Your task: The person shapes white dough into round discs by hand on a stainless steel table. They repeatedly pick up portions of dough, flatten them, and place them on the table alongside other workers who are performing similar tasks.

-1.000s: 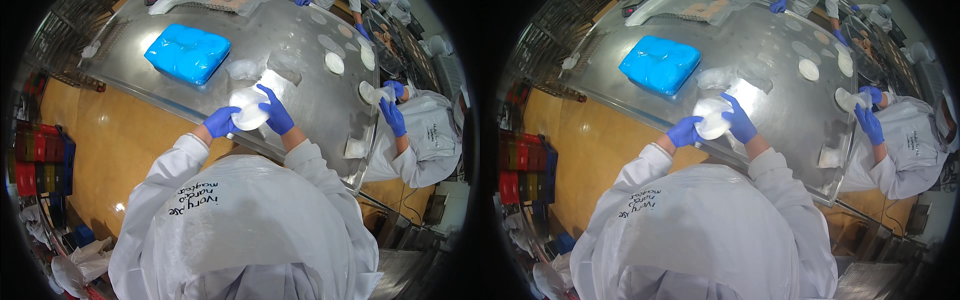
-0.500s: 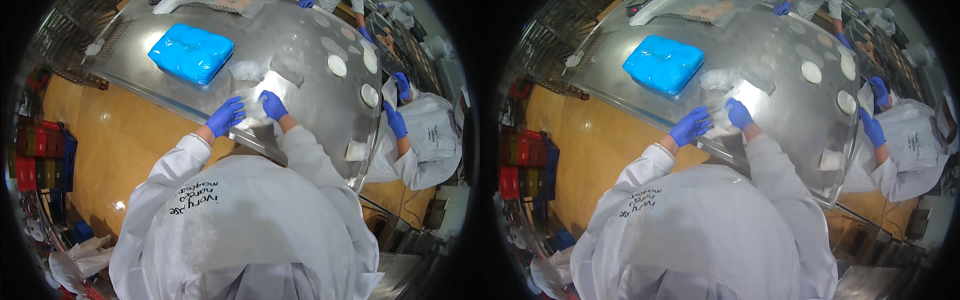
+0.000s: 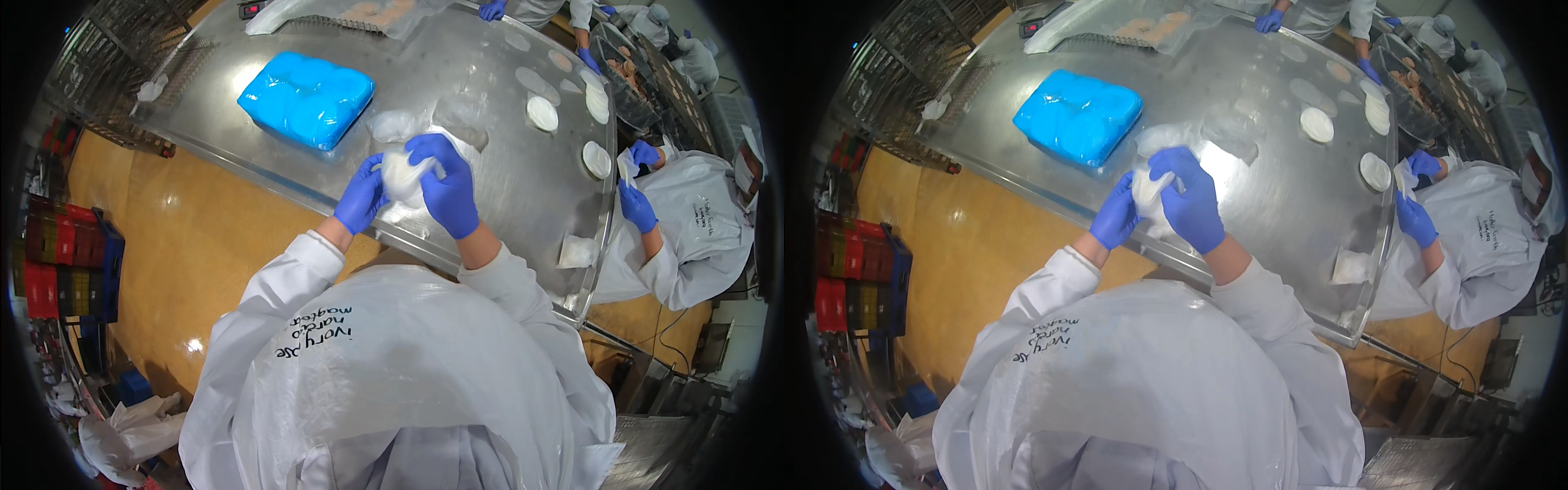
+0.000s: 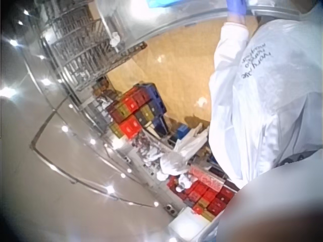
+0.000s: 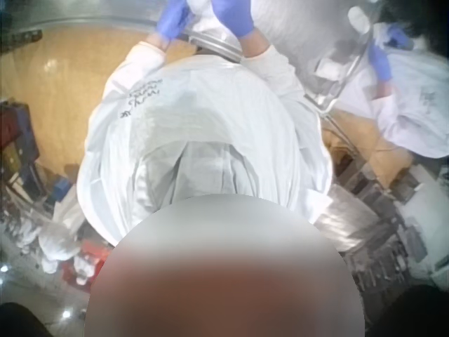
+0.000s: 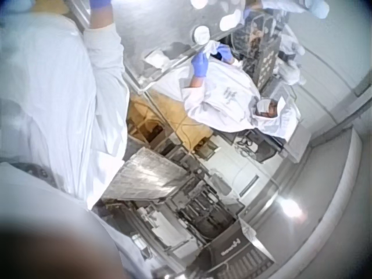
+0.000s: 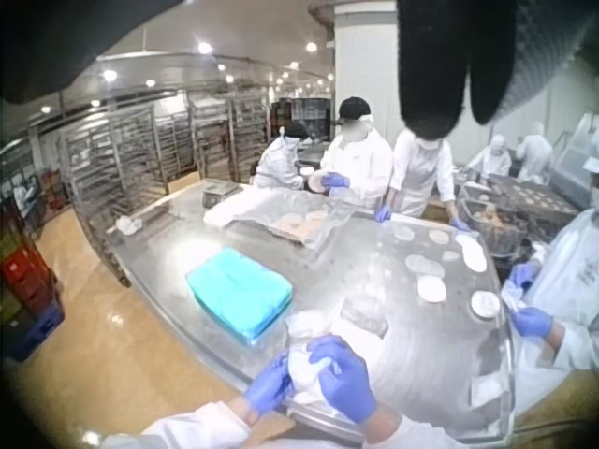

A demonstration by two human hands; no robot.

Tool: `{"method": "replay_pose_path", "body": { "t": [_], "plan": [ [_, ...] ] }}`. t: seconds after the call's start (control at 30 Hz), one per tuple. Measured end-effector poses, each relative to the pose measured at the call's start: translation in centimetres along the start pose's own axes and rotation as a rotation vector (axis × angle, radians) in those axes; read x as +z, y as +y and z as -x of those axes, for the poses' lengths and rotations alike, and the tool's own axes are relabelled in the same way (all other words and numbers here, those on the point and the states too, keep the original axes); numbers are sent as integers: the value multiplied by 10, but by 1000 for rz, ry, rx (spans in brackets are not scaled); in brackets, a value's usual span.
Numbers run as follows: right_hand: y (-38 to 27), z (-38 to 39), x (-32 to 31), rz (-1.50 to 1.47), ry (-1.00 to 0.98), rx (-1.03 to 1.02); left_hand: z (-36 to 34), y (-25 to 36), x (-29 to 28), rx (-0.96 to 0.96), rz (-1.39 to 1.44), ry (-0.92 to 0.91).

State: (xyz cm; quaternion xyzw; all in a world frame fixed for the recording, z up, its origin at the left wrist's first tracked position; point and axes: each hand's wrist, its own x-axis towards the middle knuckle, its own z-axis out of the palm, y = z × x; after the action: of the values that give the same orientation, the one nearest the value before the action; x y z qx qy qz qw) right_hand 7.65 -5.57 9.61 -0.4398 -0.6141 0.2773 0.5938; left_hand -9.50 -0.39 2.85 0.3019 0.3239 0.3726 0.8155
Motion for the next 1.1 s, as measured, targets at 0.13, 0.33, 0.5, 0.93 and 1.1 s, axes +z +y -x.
{"method": "replay_pose_path", "body": {
  "t": [0.13,0.33,0.5,0.93,1.1],
  "plan": [
    [60,19,-9,604,-148,289,-4,-11,-21,-96,-30,158],
    [213,24,-73,516,-278,640,-11,-24,-31,-182,-363,34],
    [97,50,-21,-482,-61,589,-4,-22,-6,-243,-343,133],
    [161,63,-19,993,-324,288,-19,-9,-7,-214,-356,8],
    [147,11,-7,424,-30,410,6,-25,12,-639,87,16]
  ]
}}
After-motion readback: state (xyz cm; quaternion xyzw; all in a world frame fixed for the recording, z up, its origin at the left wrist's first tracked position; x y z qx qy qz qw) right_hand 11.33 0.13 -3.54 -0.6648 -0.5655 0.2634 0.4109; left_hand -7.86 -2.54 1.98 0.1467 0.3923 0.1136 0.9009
